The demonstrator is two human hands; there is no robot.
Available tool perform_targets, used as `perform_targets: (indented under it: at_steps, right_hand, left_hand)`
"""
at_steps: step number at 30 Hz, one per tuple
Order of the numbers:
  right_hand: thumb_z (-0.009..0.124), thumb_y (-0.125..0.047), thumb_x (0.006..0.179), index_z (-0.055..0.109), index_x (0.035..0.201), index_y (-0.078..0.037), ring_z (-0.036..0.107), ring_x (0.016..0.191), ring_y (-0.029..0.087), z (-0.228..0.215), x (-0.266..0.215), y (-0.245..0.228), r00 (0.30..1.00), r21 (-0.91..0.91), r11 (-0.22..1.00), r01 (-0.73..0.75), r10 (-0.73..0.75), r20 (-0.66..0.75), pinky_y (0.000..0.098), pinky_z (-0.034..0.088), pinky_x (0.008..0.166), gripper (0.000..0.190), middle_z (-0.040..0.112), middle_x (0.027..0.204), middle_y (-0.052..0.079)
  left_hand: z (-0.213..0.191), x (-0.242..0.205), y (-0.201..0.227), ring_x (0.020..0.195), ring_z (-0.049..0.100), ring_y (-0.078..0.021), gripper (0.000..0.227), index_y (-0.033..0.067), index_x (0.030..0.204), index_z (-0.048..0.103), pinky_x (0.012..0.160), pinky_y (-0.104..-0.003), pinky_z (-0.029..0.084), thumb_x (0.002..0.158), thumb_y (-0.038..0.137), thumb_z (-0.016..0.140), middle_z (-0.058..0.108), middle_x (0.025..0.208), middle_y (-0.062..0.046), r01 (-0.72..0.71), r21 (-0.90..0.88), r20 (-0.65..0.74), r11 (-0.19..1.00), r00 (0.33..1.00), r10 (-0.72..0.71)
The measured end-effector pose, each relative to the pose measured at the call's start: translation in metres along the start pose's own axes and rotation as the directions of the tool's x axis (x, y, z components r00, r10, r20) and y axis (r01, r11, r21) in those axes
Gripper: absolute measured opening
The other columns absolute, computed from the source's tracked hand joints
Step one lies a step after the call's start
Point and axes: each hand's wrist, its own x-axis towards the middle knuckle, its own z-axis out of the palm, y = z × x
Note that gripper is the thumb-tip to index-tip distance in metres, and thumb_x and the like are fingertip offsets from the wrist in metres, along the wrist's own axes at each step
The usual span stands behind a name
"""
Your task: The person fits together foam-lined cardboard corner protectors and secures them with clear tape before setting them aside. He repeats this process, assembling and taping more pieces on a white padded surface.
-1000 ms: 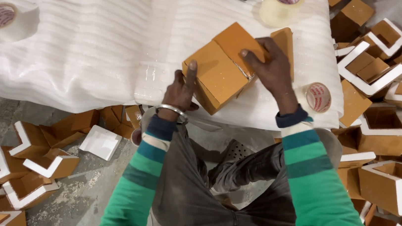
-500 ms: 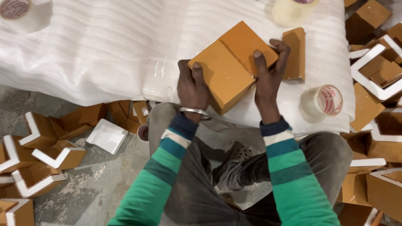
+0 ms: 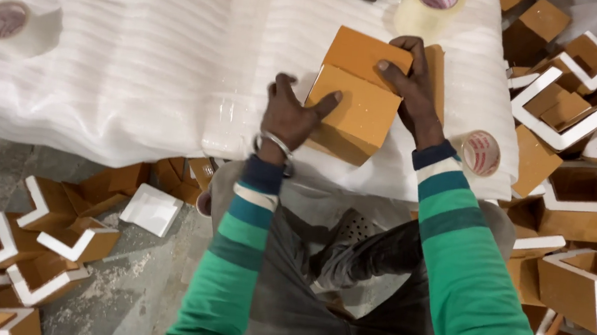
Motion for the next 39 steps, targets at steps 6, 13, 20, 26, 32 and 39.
perform_targets:
  at_steps: [6, 13, 20, 26, 32, 39]
  right_hand:
    - [0.073, -0.015, 0.098, 0.048, 0.12, -0.013, 0.052, 0.111, 0.011, -0.006, 0.002, 0.002, 1.0, 0.006, 1.0, 0.009, -0.009, 0.012, 0.0285, 0.049, 0.096, 0.033, 0.049, 0.114, 0.0]
    - [0.072, -0.016, 0.098, 0.049, 0.12, -0.013, 0.052, 0.11, 0.011, -0.008, 0.005, 0.0, 1.0, 0.066, 0.998, -0.014, 0.012, 0.025, 0.0279, 0.048, 0.096, 0.032, 0.05, 0.113, 0.0]
    - [0.071, -0.02, 0.099, 0.044, 0.137, -0.013, 0.048, 0.127, 0.019, 0.0, -0.003, 0.003, 0.995, 0.028, 0.998, -0.061, 0.063, -0.075, 0.0322, 0.044, 0.109, 0.047, 0.047, 0.132, 0.005]
    - [0.06, -0.025, 0.104, 0.025, 0.163, -0.011, 0.025, 0.157, 0.023, 0.023, -0.039, 0.0, 0.944, 0.013, 0.995, -0.095, 0.095, -0.315, 0.0339, 0.026, 0.124, 0.07, 0.026, 0.171, 0.01]
    - [0.05, -0.017, 0.105, 0.025, 0.166, -0.01, 0.023, 0.162, 0.026, 0.007, -0.031, -0.005, 0.996, 0.021, 0.996, -0.089, 0.089, 0.007, 0.035, 0.024, 0.129, 0.067, 0.021, 0.177, 0.008]
    - [0.051, -0.023, 0.103, 0.023, 0.165, -0.012, 0.024, 0.158, 0.025, 0.012, -0.028, -0.013, 0.989, -0.116, 0.983, -0.142, 0.147, 0.034, 0.0357, 0.026, 0.127, 0.069, 0.025, 0.172, 0.009]
  left_hand:
    - [0.027, 0.068, -0.007, 0.118, 0.06, -0.0414, 0.112, -0.0082, 0.15, 0.028, 0.091, -0.042, 0.058, 0.077, 0.049, 0.092, 0.054, 0.13, -0.033, -0.078, -0.184, 0.287, 0.98, 0.949, 0.13]
    - [0.029, 0.065, 0.005, 0.098, 0.076, -0.0283, 0.086, -0.01, 0.143, 0.046, 0.082, -0.035, 0.064, 0.08, 0.035, 0.083, 0.073, 0.115, -0.026, 0.311, -0.604, 0.495, 0.733, 0.868, 0.04]
    - [0.028, 0.056, 0.002, 0.093, 0.077, -0.0266, 0.078, -0.0127, 0.139, 0.052, 0.078, -0.032, 0.063, 0.082, 0.031, 0.082, 0.076, 0.111, -0.025, 0.299, -0.607, 0.452, 0.736, 0.892, 0.011]
    - [0.043, 0.041, 0.004, 0.09, 0.076, -0.0252, 0.073, -0.0124, 0.136, 0.051, 0.074, -0.032, 0.063, 0.082, 0.028, 0.081, 0.075, 0.107, -0.024, 0.248, -0.667, 0.334, 0.702, 0.943, -0.016]
    - [0.065, 0.017, -0.011, 0.095, 0.071, -0.0233, 0.077, -0.0101, 0.136, 0.042, 0.077, -0.033, 0.062, 0.084, 0.032, 0.079, 0.067, 0.112, -0.024, 0.129, -0.75, 0.068, 0.649, 0.991, -0.119]
    - [0.064, 0.018, -0.014, 0.083, 0.062, -0.0174, 0.072, -0.0074, 0.126, 0.053, 0.069, -0.029, 0.054, 0.091, 0.053, 0.07, 0.066, 0.099, -0.016, 0.169, -0.566, -0.016, 0.807, 0.976, -0.216]
